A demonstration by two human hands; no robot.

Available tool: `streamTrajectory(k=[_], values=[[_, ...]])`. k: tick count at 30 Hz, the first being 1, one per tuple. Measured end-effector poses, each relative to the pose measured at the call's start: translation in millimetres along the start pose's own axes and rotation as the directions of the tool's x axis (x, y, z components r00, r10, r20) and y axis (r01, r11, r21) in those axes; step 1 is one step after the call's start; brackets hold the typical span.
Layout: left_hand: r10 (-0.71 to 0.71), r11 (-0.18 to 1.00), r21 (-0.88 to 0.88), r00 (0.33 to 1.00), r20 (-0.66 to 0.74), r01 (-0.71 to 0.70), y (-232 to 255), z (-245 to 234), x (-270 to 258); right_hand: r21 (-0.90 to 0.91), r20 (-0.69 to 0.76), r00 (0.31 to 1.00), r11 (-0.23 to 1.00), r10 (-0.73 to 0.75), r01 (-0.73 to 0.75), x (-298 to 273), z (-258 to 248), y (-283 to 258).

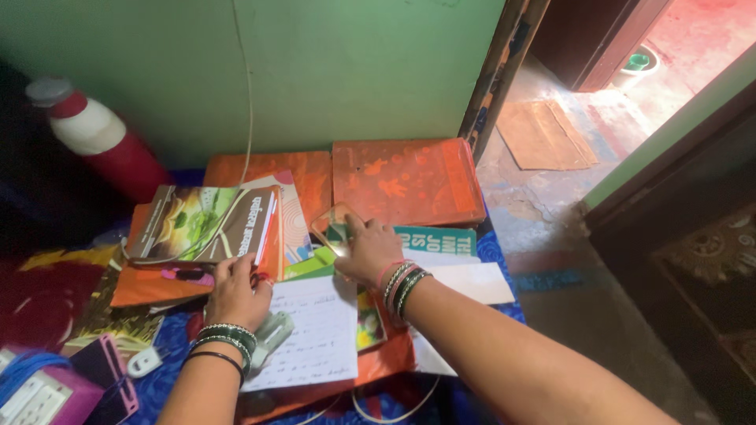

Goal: The person organizes a cluttered collection of stationery and personal items on a bed. They pick up and stack various books, notebooks, and papers, while also handling a phone, a charging cable, and a power adapter. The items are sorted into neat piles by the end of the clip.

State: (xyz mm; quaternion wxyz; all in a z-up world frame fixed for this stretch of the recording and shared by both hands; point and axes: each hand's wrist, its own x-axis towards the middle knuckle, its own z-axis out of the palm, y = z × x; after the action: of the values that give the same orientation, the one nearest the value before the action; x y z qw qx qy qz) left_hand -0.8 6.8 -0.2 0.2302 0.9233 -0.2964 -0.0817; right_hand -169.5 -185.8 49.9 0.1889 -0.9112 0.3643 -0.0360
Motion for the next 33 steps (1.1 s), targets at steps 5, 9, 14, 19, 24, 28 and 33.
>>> streamTrajectory(k=[5,9,14,19,24,28,33], values=[[-0.074,0.993,0.09,0.997,-0.017,0.075,-13,-23,-20,-0.028,0.051,0.996,0.997,-0.073,0.075,-16,-2,-18],[-0.135,0.989,0.08,0.984,0.116,0.126,-42,-18,-31,0.136,0.013,0.975,0.967,-0.221,0.217,-33,5,-35],[-0.019,1.0,0.025,0.996,0.088,0.016,-78,13,-32,-0.065,0.12,0.932,0.935,-0.341,0.35,-41,26,-60],[-0.21,0.977,0.076,0.965,0.155,0.2,-64,-7,-48,-0.037,0.131,0.954,0.96,-0.269,0.276,-37,32,-55],[-0.295,0.955,0.034,0.948,0.122,0.293,-36,-31,-60,-0.008,0.15,0.964,0.975,-0.219,0.223,-32,38,-42],[-0.214,0.975,0.125,0.937,0.277,0.185,-8,-55,-66,-0.077,0.25,0.948,0.972,-0.195,0.221,-28,38,-42],[-0.244,0.941,0.321,0.872,0.425,0.107,18,-73,-79,-0.061,0.298,0.942,0.982,-0.154,0.18,-31,30,-44]])
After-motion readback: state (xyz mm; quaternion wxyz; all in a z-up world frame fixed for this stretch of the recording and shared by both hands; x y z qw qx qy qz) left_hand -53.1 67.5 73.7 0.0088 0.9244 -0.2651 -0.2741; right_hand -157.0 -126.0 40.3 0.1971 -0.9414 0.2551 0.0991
